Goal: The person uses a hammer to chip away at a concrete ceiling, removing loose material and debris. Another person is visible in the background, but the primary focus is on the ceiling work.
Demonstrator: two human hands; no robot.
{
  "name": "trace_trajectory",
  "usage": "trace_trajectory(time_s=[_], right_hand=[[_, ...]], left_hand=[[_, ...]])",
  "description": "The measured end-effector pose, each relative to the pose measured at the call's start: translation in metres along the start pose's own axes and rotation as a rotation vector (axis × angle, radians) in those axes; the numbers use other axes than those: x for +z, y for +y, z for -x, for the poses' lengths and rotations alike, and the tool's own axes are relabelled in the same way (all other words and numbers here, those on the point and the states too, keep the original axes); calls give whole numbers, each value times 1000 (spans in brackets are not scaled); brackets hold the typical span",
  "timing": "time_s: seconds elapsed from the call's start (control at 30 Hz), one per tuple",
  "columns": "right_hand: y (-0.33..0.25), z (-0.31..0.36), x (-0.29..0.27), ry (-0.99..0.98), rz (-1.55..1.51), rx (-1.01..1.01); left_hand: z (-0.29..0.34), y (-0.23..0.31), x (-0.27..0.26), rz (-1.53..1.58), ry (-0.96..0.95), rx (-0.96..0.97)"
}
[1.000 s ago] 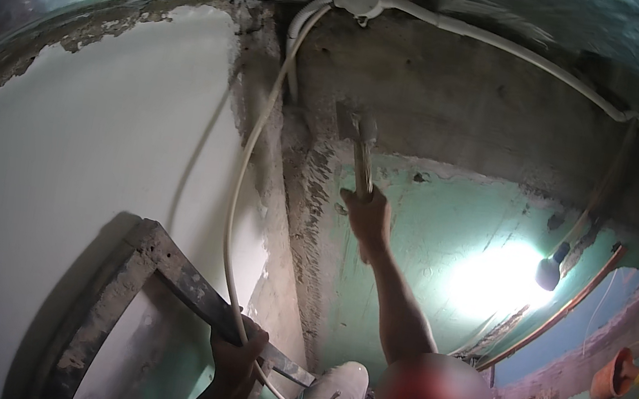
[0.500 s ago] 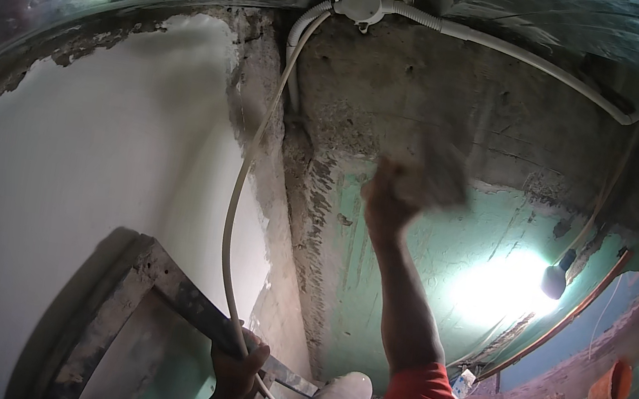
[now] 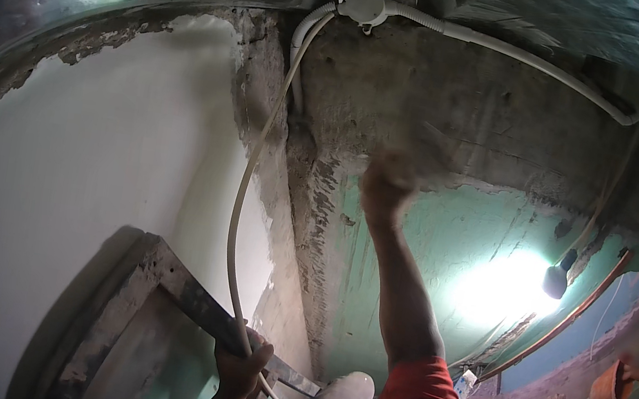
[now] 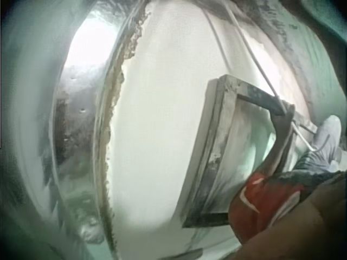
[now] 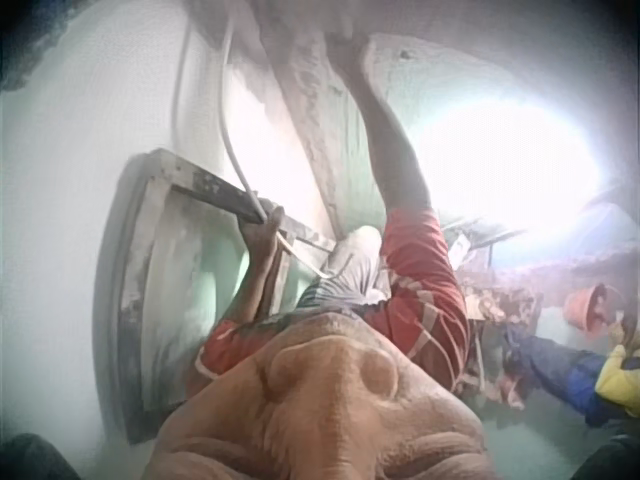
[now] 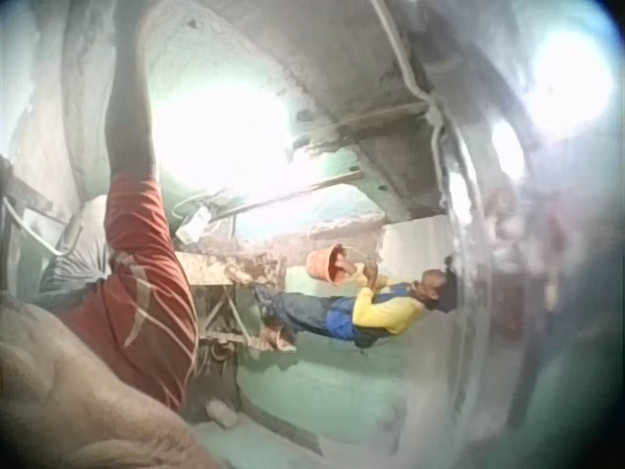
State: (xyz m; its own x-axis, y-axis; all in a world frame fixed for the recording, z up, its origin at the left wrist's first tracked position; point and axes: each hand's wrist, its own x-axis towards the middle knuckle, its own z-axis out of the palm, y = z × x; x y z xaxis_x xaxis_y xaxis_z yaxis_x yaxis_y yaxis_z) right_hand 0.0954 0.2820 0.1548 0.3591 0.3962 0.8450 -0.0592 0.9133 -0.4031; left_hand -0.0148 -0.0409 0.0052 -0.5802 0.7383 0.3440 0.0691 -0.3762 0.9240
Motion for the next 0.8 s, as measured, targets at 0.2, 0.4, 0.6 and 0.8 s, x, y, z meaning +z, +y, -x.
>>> trace_trajectory(time_s=[0.2,0.4,0.6,0.8], right_hand=[[-13,13,-5,-374,383,531],[-63,-17,3,-64,-52,277],[10,3,-14,-493,477,491],[-53,-15,-10,-164,80,426]], left_hand=[[5,-2,-8,-39,28,-34],[6,4,-7,-159,29,25],[1,-2,-6,-144,34,26],[6,23,3,-193,135,-26]])
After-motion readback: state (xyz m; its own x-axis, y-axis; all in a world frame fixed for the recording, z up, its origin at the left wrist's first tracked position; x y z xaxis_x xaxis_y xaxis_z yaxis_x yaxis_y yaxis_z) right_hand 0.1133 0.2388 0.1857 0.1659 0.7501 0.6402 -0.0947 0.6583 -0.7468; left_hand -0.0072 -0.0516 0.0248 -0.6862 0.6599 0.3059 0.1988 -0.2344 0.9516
